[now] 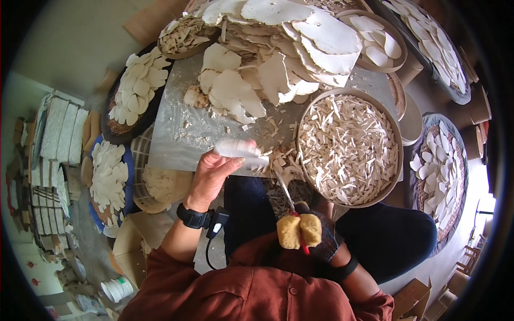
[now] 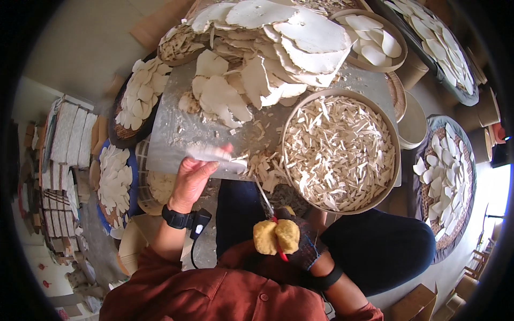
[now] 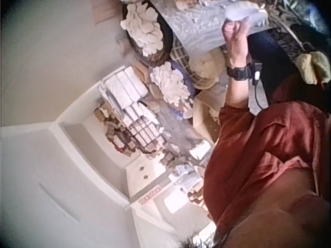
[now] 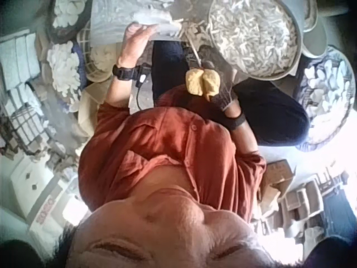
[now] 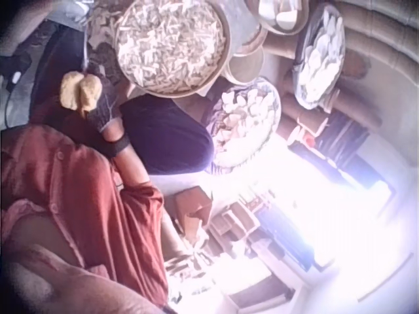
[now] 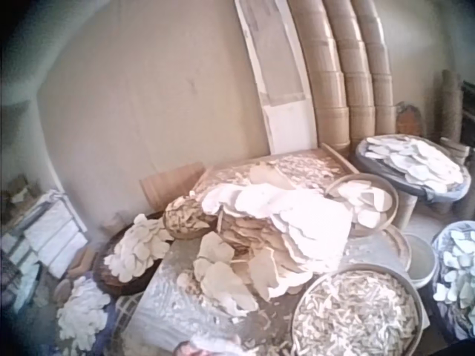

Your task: The person picks up large pieces of white material from a stack, cuts them into smaller strips using shears, and drops the fragments into a round container. They repeat this process, occasionally reaching for new pieces from the pile or moving fragments within the container by hand.

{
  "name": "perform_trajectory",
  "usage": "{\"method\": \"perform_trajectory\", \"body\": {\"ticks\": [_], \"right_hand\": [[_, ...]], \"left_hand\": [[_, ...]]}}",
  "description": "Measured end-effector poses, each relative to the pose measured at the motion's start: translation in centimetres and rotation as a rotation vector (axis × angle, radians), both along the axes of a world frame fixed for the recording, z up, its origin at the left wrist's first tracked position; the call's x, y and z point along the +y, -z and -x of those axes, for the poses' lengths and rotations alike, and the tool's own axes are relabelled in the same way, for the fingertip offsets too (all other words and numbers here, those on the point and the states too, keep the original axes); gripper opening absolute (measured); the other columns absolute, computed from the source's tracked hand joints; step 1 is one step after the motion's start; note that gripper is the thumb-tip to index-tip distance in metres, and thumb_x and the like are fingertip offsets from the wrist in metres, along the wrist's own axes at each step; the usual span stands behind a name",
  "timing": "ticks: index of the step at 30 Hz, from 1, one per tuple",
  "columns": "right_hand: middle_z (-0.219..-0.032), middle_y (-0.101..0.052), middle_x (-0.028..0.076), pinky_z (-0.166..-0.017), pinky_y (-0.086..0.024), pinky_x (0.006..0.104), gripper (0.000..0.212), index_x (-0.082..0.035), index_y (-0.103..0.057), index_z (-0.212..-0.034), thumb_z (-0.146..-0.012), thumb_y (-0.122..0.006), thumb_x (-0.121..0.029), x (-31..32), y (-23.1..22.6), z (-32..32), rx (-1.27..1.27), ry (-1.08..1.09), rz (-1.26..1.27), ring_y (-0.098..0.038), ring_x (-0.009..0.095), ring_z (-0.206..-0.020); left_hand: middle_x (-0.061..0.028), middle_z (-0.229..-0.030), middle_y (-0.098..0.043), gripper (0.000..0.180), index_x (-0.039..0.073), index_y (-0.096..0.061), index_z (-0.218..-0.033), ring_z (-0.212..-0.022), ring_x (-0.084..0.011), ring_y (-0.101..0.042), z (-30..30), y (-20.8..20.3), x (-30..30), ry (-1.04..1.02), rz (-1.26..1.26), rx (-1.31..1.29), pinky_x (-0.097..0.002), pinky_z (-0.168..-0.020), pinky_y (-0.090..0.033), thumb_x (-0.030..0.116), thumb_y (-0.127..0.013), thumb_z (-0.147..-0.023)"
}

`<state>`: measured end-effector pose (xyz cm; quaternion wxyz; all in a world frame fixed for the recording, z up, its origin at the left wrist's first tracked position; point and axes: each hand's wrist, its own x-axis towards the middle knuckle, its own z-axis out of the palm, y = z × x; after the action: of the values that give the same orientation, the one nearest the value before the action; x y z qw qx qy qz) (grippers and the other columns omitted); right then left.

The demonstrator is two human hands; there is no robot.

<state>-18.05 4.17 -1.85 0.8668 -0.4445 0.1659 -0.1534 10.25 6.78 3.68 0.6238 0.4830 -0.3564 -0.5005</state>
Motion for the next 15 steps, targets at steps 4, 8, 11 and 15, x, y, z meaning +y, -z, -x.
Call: {"method": "perform_trajectory", "body": {"ticks": [4, 8, 11, 15], "right_hand": [[-0.113, -0.06, 0.008, -0.094, -0.046, 0.0303, 0.038, -0.003, -0.054, -0.118, -0.083, -0.069, -0.01, 1.3, 0.8, -1.3, -0.062, -0.01, -0.534, -0.059, 0.016, -0.106], [-0.116, -0.06, 0.009, -0.096, -0.045, 0.0298, 0.037, -0.006, -0.055, -0.118, -0.083, -0.068, -0.007, 1.7, 0.0, -1.7, 0.027, -0.055, 0.258, -0.057, 0.018, -0.108], [-0.119, -0.058, 0.01, -0.099, -0.043, 0.0308, 0.037, -0.005, -0.053, -0.122, -0.087, -0.064, -0.008, 1.5, -0.7, -2.1, 0.058, -0.104, 0.317, -0.056, 0.019, -0.111], [-0.124, -0.055, 0.01, -0.104, -0.04, 0.0319, 0.038, -0.004, -0.048, -0.126, -0.09, -0.059, -0.008, 2.1, -0.6, -2.0, -0.03, -0.074, -0.07, -0.053, 0.019, -0.116]], "left_hand": [[-0.0113, -0.147, -0.036, 0.023, 0.016, -0.074, -0.088, -0.138, -0.029, -0.029, -1.2, 0.8, -0.6, -0.122, 0.267, -0.663, -0.0427, -0.111, -0.028, 0.005, -0.077, -0.068], [-0.0102, -0.149, -0.032, 0.029, 0.021, -0.075, -0.087, -0.14, -0.0329, -0.023, -0.6, 1.3, -0.5, -0.209, 0.326, -0.949, -0.0438, -0.114, -0.022, 0.008, -0.081, -0.062], [-0.0108, -0.147, -0.036, 0.028, 0.022, -0.075, -0.087, -0.139, -0.0344, -0.025, -0.1, 1.3, -0.6, -0.225, 0.362, -1.014, -0.0439, -0.113, -0.024, 0.009, -0.081, -0.063], [-0.0104, -0.145, -0.039, 0.026, 0.023, -0.075, -0.087, -0.139, -0.0344, -0.024, 0.4, 1.2, -0.7, -0.246, 0.396, -1.037, -0.0436, -0.112, -0.024, 0.01, -0.08, -0.065]]}}
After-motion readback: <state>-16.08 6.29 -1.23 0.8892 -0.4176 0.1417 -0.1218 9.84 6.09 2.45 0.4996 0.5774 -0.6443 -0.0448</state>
